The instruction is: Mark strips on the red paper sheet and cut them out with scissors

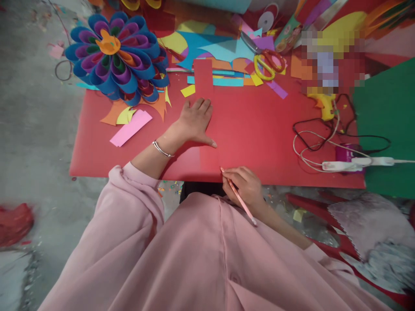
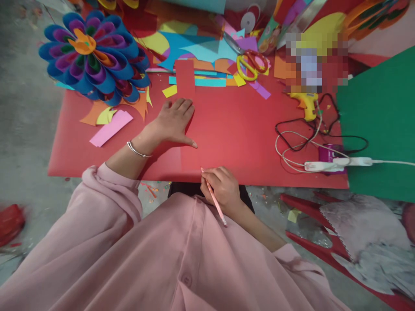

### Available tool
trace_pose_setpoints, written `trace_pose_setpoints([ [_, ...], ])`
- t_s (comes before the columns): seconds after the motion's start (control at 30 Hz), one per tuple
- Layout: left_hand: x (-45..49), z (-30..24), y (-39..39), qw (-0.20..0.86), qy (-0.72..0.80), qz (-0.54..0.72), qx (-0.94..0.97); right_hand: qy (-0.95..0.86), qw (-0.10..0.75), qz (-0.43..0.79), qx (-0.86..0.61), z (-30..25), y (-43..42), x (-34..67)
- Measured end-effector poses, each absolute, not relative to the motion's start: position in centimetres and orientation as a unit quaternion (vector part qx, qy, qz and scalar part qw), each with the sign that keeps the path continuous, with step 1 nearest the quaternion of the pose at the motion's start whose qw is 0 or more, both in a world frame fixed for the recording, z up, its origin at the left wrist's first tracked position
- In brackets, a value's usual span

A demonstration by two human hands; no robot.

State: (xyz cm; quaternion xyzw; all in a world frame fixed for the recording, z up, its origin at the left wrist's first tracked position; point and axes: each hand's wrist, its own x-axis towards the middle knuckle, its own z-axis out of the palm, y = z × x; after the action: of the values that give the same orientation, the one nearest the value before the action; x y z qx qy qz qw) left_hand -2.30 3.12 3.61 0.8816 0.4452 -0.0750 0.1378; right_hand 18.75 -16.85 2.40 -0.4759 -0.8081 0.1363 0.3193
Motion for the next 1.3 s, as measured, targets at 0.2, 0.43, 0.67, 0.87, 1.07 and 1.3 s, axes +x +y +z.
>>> trace_pose_setpoints([
  [0.2, -2.3, 3.9, 3.0, 0.134, 0.450, -0.079, 0.880, -0.807, 0.321, 0.134, -0.477, 2.7, -17.1, 18.7],
  [0.43, -2.1, 4.0, 2.9, 0.121, 0.454, -0.079, 0.879, -0.809, 0.311, 0.126, -0.482, 2.7, -17.0, 18.7],
  [0.67, -1.8, 4.6, 2.7, 0.104, 0.456, -0.093, 0.879, -0.804, 0.332, 0.104, -0.483, 1.5, -12.8, 18.3],
  [0.87, -1.7, 4.7, 2.6, 0.100, 0.460, -0.094, 0.877, -0.796, 0.331, 0.090, -0.498, 0.3, -5.8, 17.8],
  [1.07, -1.8, 4.0, 2.6, 0.092, 0.455, -0.078, 0.882, -0.769, 0.310, 0.089, -0.551, -0.9, 1.9, 16.8],
  [1.3, -1.6, 4.7, 2.6, 0.101, 0.462, -0.110, 0.874, -0.720, 0.328, 0.149, -0.594, -0.5, 8.3, 15.6],
])
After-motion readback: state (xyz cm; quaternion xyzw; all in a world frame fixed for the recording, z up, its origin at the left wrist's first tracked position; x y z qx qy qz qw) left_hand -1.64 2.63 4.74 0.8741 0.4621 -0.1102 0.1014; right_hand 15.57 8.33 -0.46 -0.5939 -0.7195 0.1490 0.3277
